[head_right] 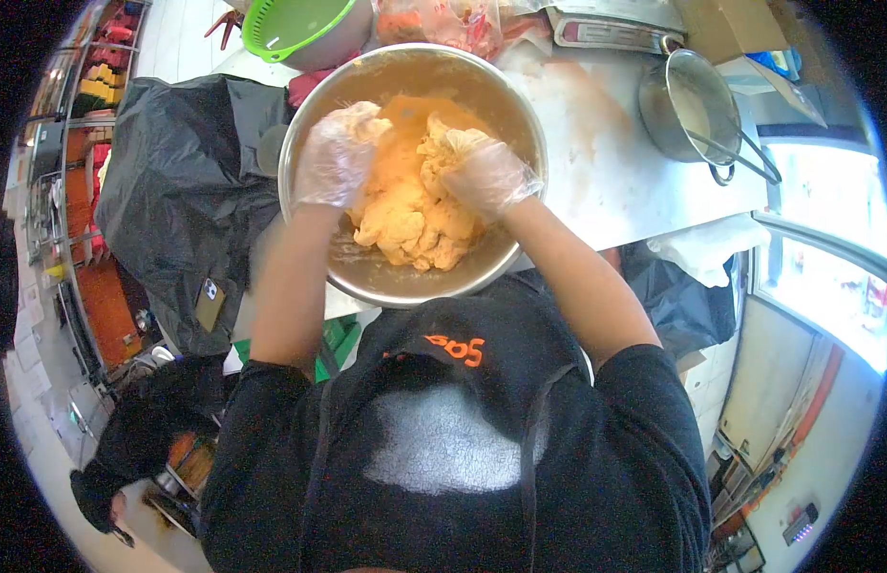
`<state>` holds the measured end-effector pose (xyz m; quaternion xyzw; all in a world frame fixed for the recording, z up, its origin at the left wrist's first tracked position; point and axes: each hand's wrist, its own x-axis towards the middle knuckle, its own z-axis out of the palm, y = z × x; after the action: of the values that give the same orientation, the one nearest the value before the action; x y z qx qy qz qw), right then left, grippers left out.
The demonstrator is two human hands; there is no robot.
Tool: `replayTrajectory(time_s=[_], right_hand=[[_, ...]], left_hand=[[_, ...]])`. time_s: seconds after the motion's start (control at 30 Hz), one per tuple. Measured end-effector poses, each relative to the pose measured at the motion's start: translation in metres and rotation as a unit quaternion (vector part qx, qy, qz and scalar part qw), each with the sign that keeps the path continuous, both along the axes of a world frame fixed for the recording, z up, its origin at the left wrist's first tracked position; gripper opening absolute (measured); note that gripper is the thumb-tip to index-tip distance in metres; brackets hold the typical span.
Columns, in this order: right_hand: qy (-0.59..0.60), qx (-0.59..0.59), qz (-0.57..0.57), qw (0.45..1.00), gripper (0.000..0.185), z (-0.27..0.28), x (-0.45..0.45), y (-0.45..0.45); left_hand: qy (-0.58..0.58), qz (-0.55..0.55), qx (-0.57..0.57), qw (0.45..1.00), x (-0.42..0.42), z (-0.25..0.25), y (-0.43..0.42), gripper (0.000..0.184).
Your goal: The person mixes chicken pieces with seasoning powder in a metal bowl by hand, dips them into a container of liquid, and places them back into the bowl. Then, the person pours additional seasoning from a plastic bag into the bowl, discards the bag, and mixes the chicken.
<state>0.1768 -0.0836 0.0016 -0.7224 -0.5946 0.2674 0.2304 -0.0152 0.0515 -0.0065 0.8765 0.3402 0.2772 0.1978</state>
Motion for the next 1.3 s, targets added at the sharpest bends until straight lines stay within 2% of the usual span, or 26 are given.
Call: replayTrajectory(time_s=[0.07,0.1,0.17,0.2,0.27,0.3,0.33,0.4,0.57,0.63,0.7,0.73,0.8,0.83,0.9,0.93,0.97,1.0,1.07,1.13,1.2,1.23,1.27,1.3], right_hand=[[-0.014,0.007,0.014,1.0,0.04,-0.004,0.0,-0.001],[-0.027,0.013,0.025,0.999,0.038,-0.006,0.001,0.0],[0.013,0.022,0.011,1.0,0.036,-0.01,0.0,0.003],[0.057,0.027,0.0,0.998,0.034,-0.01,-0.001,0.005],[0.06,0.019,-0.013,0.998,0.034,-0.009,0.0,0.003],[0.061,0.045,-0.011,0.997,0.037,-0.014,0.001,0.001],[0.062,0.072,-0.008,0.995,0.04,-0.019,0.001,0.0],[0.038,0.085,-0.016,0.996,0.044,-0.036,0.002,0.0],[-0.035,0.068,-0.001,0.997,0.054,-0.01,-0.01,0.003],[-0.072,0.019,-0.019,0.997,0.049,0.015,-0.019,0.004],[-0.095,0.009,-0.026,0.995,0.045,0.008,-0.024,0.006],[-0.116,0.003,-0.038,0.993,0.042,0.005,-0.025,0.007],[-0.11,-0.013,-0.034,0.993,0.039,0.004,-0.025,0.008],[-0.102,-0.027,-0.038,0.994,0.036,0.004,-0.024,0.008],[-0.072,-0.015,-0.033,0.997,0.035,0.002,-0.023,0.009],[-0.038,-0.001,-0.034,0.999,0.035,0.001,-0.021,0.009],[-0.042,-0.005,-0.025,0.999,0.035,-0.004,-0.017,0.009],[-0.035,-0.004,-0.022,0.999,0.034,-0.007,-0.014,0.011],[-0.034,-0.005,-0.009,0.999,0.033,-0.01,-0.011,0.013],[0.011,-0.003,-0.049,0.999,0.033,0.018,-0.022,0.013],[-0.027,0.031,-0.018,0.999,0.033,0.049,-0.022,0.01],[-0.059,0.069,0.001,0.996,0.033,0.06,-0.019,0.011],[-0.061,0.066,0.01,0.996,0.033,0.065,-0.011,0.014],[0.004,0.061,0.018,0.998,0.034,0.069,-0.002,0.015]], left_hand=[[0.014,-0.024,0.044,0.999,0.016,-0.039,-0.002,0.021],[0.011,-0.025,0.048,0.998,0.026,-0.031,-0.008,0.021],[0.05,-0.102,-0.205,0.972,0.037,-0.008,-0.031,0.025],[0.048,-0.107,-0.204,0.972,0.038,-0.006,-0.036,0.025],[0.036,-0.031,-0.409,0.911,0.039,-0.006,-0.042,0.029],[-0.061,-0.004,-0.472,0.88,0.034,-0.014,-0.041,0.033],[-0.061,-0.005,-0.471,0.88,0.031,-0.021,-0.039,0.033],[-0.248,0.049,-0.641,0.725,0.026,-0.038,-0.031,0.037],[-0.245,-0.008,-0.605,0.758,0.017,-0.099,-0.021,0.04],[-0.269,-0.033,-0.602,0.751,0.018,-0.083,-0.024,0.04],[-0.007,0.014,-0.535,0.845,0.019,-0.018,-0.028,0.053],[-0.013,0.017,-0.538,0.843,0.018,-0.028,-0.028,0.053],[-0.127,-0.022,-0.538,0.833,0.017,-0.054,-0.027,0.055],[-0.133,-0.017,-0.54,0.831,0.016,-0.037,-0.027,0.055],[0.039,-0.033,-0.476,0.878,0.013,-0.008,-0.022,0.055],[0.033,-0.028,-0.479,0.877,0.013,-0.012,-0.025,0.055],[-0.11,-0.012,-0.566,0.817,0.017,-0.018,-0.025,0.055],[-0.251,0.003,-0.634,0.732,0.018,-0.018,-0.023,0.054],[-0.265,0.043,-0.614,0.742,0.014,-0.015,-0.01,0.05],[-0.28,0.087,-0.592,0.751,0.004,0.003,0.001,0.046],[-0.285,0.161,-0.579,0.747,-0.007,0.017,0.007,0.046],[-0.35,0.157,-0.517,0.765,-0.007,0.003,0.011,0.049],[-0.356,0.164,-0.517,0.761,-0.009,-0.009,0.017,0.049],[-0.357,0.18,-0.548,0.734,-0.01,0.001,0.023,0.048]])
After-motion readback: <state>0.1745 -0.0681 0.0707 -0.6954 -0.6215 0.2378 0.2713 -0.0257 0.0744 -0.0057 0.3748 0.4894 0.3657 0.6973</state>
